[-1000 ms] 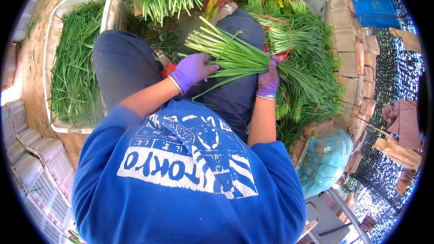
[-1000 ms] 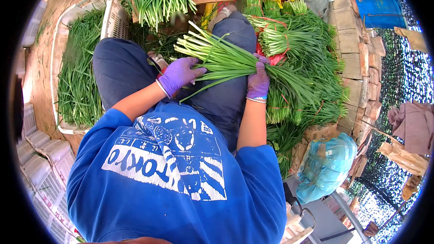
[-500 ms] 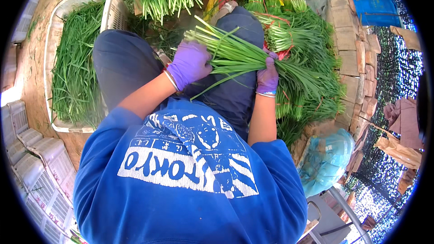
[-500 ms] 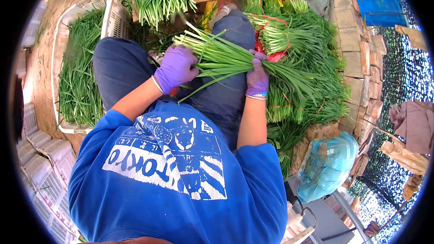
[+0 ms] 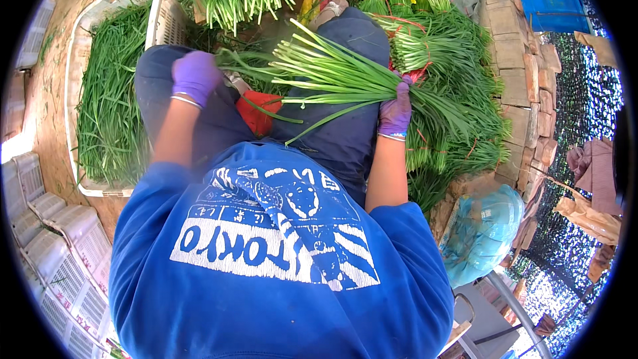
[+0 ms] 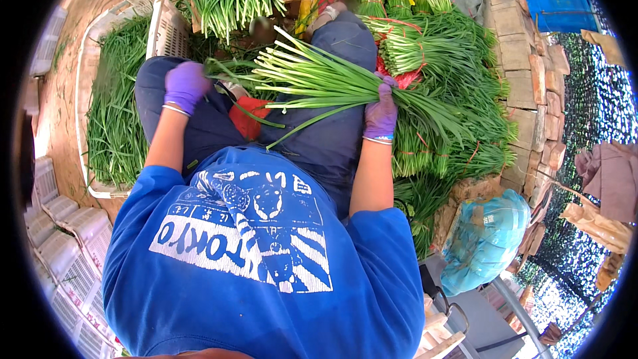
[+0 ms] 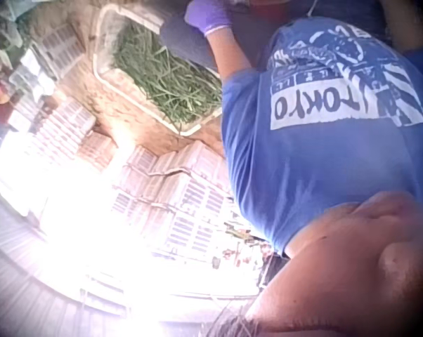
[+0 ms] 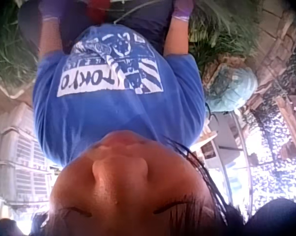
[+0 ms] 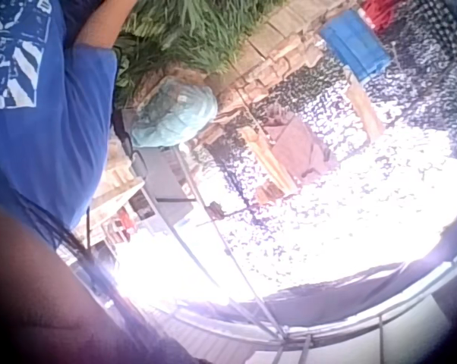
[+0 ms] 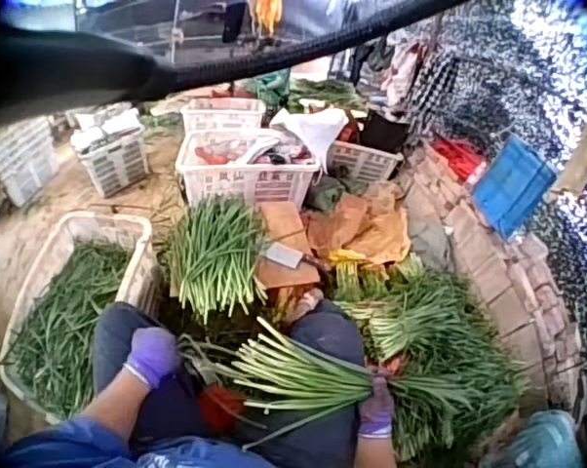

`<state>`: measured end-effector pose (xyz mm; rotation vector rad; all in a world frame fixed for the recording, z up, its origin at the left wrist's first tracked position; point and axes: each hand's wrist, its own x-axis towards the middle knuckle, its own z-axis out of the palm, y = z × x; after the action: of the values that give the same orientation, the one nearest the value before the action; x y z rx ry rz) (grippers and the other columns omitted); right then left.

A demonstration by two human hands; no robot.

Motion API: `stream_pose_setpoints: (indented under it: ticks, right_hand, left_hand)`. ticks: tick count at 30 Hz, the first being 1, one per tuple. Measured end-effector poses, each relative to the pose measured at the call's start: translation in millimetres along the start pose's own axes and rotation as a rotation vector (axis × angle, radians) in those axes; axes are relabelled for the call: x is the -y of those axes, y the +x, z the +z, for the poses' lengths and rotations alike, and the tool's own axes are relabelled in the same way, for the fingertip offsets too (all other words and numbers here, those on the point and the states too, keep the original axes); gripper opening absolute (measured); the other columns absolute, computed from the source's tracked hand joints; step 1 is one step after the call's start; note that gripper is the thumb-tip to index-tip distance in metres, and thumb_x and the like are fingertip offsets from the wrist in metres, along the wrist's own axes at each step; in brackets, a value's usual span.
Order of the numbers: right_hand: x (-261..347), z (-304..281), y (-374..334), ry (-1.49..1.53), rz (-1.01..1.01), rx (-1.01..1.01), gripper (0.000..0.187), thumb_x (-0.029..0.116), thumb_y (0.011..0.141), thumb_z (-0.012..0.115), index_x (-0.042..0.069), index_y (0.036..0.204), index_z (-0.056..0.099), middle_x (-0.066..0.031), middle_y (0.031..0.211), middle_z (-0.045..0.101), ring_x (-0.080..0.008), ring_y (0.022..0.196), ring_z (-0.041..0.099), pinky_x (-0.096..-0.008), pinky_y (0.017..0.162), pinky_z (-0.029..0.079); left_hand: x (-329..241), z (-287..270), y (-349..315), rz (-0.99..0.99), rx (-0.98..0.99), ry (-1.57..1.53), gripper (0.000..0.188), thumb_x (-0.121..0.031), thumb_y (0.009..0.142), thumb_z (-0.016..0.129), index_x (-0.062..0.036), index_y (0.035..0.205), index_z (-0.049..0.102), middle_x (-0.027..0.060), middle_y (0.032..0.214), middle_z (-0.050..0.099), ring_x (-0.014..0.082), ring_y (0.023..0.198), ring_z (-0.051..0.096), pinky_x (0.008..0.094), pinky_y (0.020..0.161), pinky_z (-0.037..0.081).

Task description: The person sorts through green chives, gathers them into a bundle, aligns the roots, and secures the bundle with a red tie.

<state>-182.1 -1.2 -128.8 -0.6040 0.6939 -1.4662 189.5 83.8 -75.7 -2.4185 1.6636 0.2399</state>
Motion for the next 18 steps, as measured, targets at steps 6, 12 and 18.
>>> stream_pose_setpoints:
  ticks: [6, 12, 18]
  right_hand:
    - [0.0, -12.2, 6.0, 0.142, 0.082, 0.058, 0.018, 0.008, 0.078, 0.062, 0.009, 0.095, 0.056, -0.0118, 0.104, 0.057, -0.0252, 0.098, 0.054, -0.0401, 0.091, 0.042]
    - [5.1, 4.2, 1.0, 0.120, 0.098, 0.010, 0.022, 0.007, 0.075, 0.064, 0.008, 0.093, 0.053, -0.0094, 0.099, 0.057, -0.0213, 0.094, 0.054, -0.0354, 0.090, 0.040]
    - [7.0, -2.5, 0.7, 0.136, 0.081, -0.009, 0.019, 0.005, 0.078, 0.060, 0.007, 0.095, 0.051, -0.0108, 0.100, 0.056, -0.0225, 0.095, 0.053, -0.0367, 0.090, 0.040]
  left_hand:
    - [-12.1, -25.9, -23.9, 0.343, -0.277, -0.353, 0.032, -0.024, 0.065, 0.066, -0.0123, 0.094, 0.062, 0.0086, 0.095, 0.060, 0.0266, 0.080, 0.058, 0.0349, 0.073, 0.046]
    - [-92.3, 4.4, -34.7, 0.504, -0.225, -0.535, 0.031, -0.038, 0.070, 0.059, -0.0106, 0.083, 0.063, 0.0104, 0.071, 0.058, 0.0296, 0.068, 0.058, 0.0406, 0.062, 0.043]
    - [-114.3, 19.3, -23.6, 0.599, -0.064, -0.941, 0.019, -0.026, 0.069, 0.058, -0.0081, 0.071, 0.065, 0.0093, 0.066, 0.061, 0.0213, 0.057, 0.056, 0.0324, 0.055, 0.044]
